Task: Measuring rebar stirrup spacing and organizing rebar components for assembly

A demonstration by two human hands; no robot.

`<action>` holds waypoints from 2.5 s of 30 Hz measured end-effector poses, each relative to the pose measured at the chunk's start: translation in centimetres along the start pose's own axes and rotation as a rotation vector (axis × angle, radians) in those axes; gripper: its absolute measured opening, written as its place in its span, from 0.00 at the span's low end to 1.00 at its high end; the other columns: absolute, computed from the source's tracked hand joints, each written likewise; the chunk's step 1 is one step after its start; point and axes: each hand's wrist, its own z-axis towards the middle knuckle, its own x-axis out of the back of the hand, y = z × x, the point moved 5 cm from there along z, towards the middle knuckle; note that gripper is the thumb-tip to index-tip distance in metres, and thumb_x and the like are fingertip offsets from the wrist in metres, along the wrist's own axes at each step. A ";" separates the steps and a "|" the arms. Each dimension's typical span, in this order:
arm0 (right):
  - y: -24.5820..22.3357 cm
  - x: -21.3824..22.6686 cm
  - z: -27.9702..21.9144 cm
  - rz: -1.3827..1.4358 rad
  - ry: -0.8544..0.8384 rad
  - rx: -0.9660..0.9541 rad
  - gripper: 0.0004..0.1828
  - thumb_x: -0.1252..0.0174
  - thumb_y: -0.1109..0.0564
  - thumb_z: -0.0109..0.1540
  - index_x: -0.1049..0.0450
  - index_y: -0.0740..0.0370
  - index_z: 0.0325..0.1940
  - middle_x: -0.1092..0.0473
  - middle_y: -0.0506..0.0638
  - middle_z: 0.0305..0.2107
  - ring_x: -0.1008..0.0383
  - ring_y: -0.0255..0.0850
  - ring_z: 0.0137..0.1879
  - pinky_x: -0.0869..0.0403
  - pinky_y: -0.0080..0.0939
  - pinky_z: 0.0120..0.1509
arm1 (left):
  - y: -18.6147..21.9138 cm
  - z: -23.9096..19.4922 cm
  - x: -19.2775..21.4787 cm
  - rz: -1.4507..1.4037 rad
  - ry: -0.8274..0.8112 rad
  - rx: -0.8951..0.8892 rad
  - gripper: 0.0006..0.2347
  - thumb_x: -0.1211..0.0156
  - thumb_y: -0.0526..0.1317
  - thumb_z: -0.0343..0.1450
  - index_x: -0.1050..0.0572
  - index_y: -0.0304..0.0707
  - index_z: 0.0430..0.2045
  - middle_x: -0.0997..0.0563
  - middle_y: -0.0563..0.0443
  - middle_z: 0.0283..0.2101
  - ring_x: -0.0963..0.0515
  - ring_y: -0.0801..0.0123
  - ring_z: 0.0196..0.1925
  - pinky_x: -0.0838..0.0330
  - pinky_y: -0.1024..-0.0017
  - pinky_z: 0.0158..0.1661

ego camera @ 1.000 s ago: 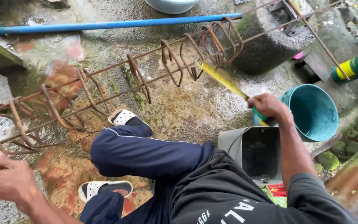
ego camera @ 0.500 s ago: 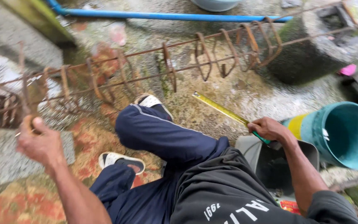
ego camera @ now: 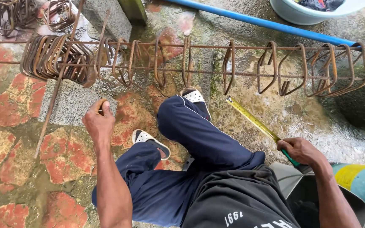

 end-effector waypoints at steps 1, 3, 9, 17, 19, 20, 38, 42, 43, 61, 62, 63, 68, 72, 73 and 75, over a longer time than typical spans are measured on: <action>-0.5 -0.2 0.2 -0.024 0.005 0.044 0.23 0.53 0.42 0.67 0.14 0.53 0.41 0.20 0.51 0.33 0.26 0.44 0.38 0.32 0.42 0.46 | 0.2 -0.3 0.2 -0.072 -0.020 0.051 0.09 0.42 0.28 0.76 0.19 0.37 0.47 0.14 0.43 0.39 0.15 0.63 0.33 0.19 0.67 0.28; -1.3 -0.6 0.2 -0.038 0.019 0.068 0.23 0.54 0.43 0.68 0.16 0.52 0.36 0.24 0.53 0.25 0.30 0.44 0.32 0.34 0.42 0.41 | 0.8 -0.6 0.2 -0.156 -0.059 0.092 0.08 0.42 0.28 0.76 0.19 0.36 0.46 0.15 0.45 0.36 0.17 0.67 0.31 0.21 0.71 0.26; -3.1 -3.1 1.2 0.094 -0.019 0.183 0.23 0.49 0.36 0.66 0.15 0.50 0.41 0.20 0.68 0.37 0.21 0.66 0.52 0.25 0.59 0.58 | 0.3 -2.0 -0.2 -0.088 0.096 -0.053 0.03 0.35 0.37 0.77 0.16 0.44 0.34 0.20 0.44 0.26 0.20 0.58 0.28 0.30 0.65 0.33; -12.2 -3.1 -0.8 0.082 -0.010 0.372 0.21 0.51 0.42 0.69 0.14 0.50 0.42 0.19 0.65 0.29 0.20 0.65 0.41 0.24 0.56 0.48 | 9.2 -5.8 -4.4 -1.028 -0.529 -0.039 0.24 0.47 0.51 0.76 0.33 0.37 0.64 0.19 0.44 0.48 0.16 0.71 0.46 0.17 0.73 0.46; -14.9 -3.4 -0.7 0.027 -0.008 0.417 0.19 0.50 0.41 0.68 0.15 0.47 0.42 0.20 0.64 0.31 0.20 0.66 0.44 0.23 0.59 0.50 | 9.8 -5.9 -6.3 -1.075 -0.584 -0.083 0.28 0.45 0.55 0.74 0.34 0.38 0.65 0.20 0.42 0.51 0.17 0.70 0.49 0.17 0.71 0.48; -16.3 -3.7 -0.8 -0.025 0.001 0.448 0.18 0.49 0.40 0.67 0.16 0.44 0.42 0.20 0.63 0.33 0.21 0.66 0.47 0.23 0.61 0.51 | 10.3 -6.2 -7.4 -1.127 -0.653 -0.129 0.31 0.43 0.59 0.72 0.34 0.38 0.66 0.21 0.40 0.54 0.18 0.68 0.53 0.18 0.68 0.50; -25.1 -6.1 -1.4 -0.093 -0.005 0.638 0.31 0.41 0.35 0.62 0.33 0.44 0.67 0.21 0.70 0.39 0.23 0.71 0.51 0.28 0.72 0.60 | 13.1 -7.3 -6.4 -0.670 -0.479 -0.183 0.11 0.37 0.46 0.72 0.22 0.37 0.33 0.21 0.36 0.25 0.18 0.54 0.29 0.27 0.63 0.31; -26.9 -6.4 -1.6 -0.038 0.007 0.669 0.37 0.38 0.33 0.58 0.36 0.37 0.70 0.19 0.59 0.40 0.22 0.65 0.52 0.26 0.68 0.57 | 15.1 -8.7 -6.9 -0.713 -0.520 -0.173 0.11 0.36 0.46 0.72 0.22 0.37 0.31 0.20 0.40 0.25 0.19 0.53 0.28 0.27 0.62 0.31; -27.7 -6.3 -2.3 0.004 0.013 0.699 0.38 0.37 0.35 0.58 0.37 0.36 0.71 0.19 0.58 0.40 0.21 0.63 0.51 0.25 0.67 0.56 | 15.3 -9.0 -7.2 -0.714 -0.522 -0.169 0.11 0.34 0.46 0.71 0.22 0.36 0.31 0.21 0.40 0.25 0.19 0.55 0.28 0.28 0.63 0.31; -28.5 -6.7 -1.5 0.194 0.032 0.855 0.40 0.37 0.34 0.57 0.36 0.40 0.73 0.22 0.66 0.37 0.23 0.69 0.48 0.28 0.68 0.50 | 14.4 -9.8 -9.5 -0.693 -0.622 -0.111 0.08 0.38 0.48 0.74 0.18 0.49 0.36 0.18 0.46 0.31 0.16 0.56 0.36 0.22 0.65 0.38; -28.4 -6.9 -1.1 0.195 0.025 0.849 0.39 0.37 0.35 0.57 0.35 0.40 0.72 0.22 0.65 0.33 0.22 0.67 0.44 0.28 0.65 0.48 | 13.8 -9.4 -9.5 -0.677 -0.572 -0.077 0.09 0.39 0.49 0.74 0.18 0.50 0.40 0.16 0.48 0.33 0.15 0.55 0.39 0.21 0.64 0.40; -27.9 -6.9 -1.1 0.203 0.036 0.840 0.39 0.37 0.35 0.57 0.35 0.40 0.72 0.22 0.65 0.33 0.22 0.67 0.44 0.28 0.65 0.48 | 13.8 -9.4 -9.5 -0.680 -0.585 -0.085 0.09 0.39 0.49 0.74 0.18 0.50 0.40 0.16 0.48 0.33 0.15 0.55 0.39 0.21 0.64 0.40; -27.4 -6.7 -0.7 0.271 0.085 0.819 0.35 0.36 0.34 0.58 0.29 0.38 0.69 0.22 0.63 0.33 0.21 0.60 0.42 0.28 0.59 0.46 | 13.2 -9.2 -8.8 -0.667 -0.583 -0.063 0.12 0.41 0.52 0.75 0.19 0.49 0.43 0.15 0.49 0.35 0.14 0.61 0.41 0.21 0.66 0.43; -27.4 -6.2 -0.7 0.307 0.152 0.806 0.34 0.37 0.31 0.57 0.27 0.34 0.67 0.23 0.56 0.33 0.22 0.53 0.42 0.27 0.55 0.48 | 13.7 -10.5 -10.6 -0.808 -0.662 -0.099 0.19 0.39 0.50 0.75 0.25 0.41 0.57 0.17 0.36 0.47 0.17 0.49 0.52 0.22 0.56 0.52; -27.9 -5.8 -1.4 0.374 0.170 0.862 0.33 0.38 0.33 0.59 0.28 0.37 0.68 0.23 0.57 0.35 0.22 0.52 0.41 0.26 0.54 0.47 | 13.5 -11.3 -12.0 -0.949 -0.782 -0.058 0.24 0.41 0.54 0.75 0.31 0.45 0.64 0.20 0.41 0.51 0.20 0.58 0.53 0.23 0.61 0.53; -28.1 -5.4 -1.6 0.442 0.189 0.917 0.32 0.40 0.34 0.61 0.28 0.40 0.69 0.23 0.58 0.36 0.22 0.51 0.41 0.26 0.53 0.47 | 14.0 -12.3 -12.9 -1.089 -0.904 -0.016 0.29 0.43 0.58 0.75 0.37 0.49 0.70 0.22 0.46 0.55 0.22 0.68 0.53 0.24 0.67 0.53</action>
